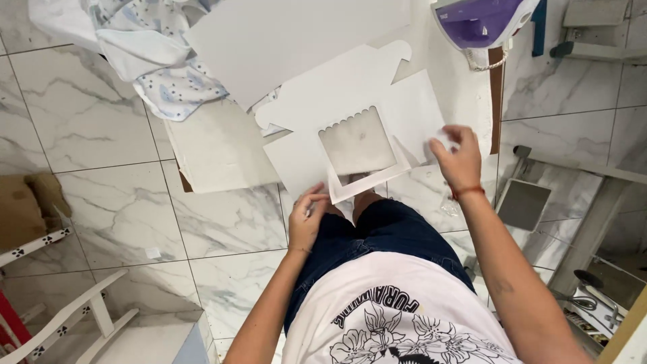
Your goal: The person assembles two white cardboard boxes with clear windows on a tiled floor. They fold the flaps, tuck tabs, and press the sides to form each box, then place the finished boxes on a nearby table.
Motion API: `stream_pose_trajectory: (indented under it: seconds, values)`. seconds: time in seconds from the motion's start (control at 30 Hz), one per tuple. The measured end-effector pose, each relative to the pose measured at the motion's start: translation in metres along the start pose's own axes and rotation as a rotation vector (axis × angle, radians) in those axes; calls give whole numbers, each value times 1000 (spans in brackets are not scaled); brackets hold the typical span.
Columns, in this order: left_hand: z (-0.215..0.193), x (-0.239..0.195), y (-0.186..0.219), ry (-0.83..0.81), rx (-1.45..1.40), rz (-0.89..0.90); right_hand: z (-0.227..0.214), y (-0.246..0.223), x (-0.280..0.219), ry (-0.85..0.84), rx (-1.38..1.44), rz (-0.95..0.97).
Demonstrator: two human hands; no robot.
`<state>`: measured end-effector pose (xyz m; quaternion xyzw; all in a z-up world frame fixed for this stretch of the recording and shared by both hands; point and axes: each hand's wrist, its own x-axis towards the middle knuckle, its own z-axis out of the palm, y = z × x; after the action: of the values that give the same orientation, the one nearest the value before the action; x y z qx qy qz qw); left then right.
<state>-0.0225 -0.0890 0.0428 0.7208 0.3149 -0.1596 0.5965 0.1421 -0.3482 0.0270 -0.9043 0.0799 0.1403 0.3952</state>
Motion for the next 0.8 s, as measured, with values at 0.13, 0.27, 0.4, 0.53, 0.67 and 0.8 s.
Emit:
stream_pose_trajectory:
  seconds: [0.13,0.27,0.4,0.53,0.67,0.8]
  values:
    - [22,15,-20,-62,-100,26,3,-36,15,-8,-167,144]
    - [25,25,8,-159,102,218,5,-14,34,-77,-363,141]
    - [56,30,24,-204,732,628,3,-22,34,-97,-488,38]
    - [116,40,10,323,870,1191,14,-7,38,-47,-564,-31]
    - [136,36,4,-372,997,1082,14,-49,0,-58,-625,-304]
    - [136,38,-1,-50,821,1297,40,-43,-24,-181,-570,-743]
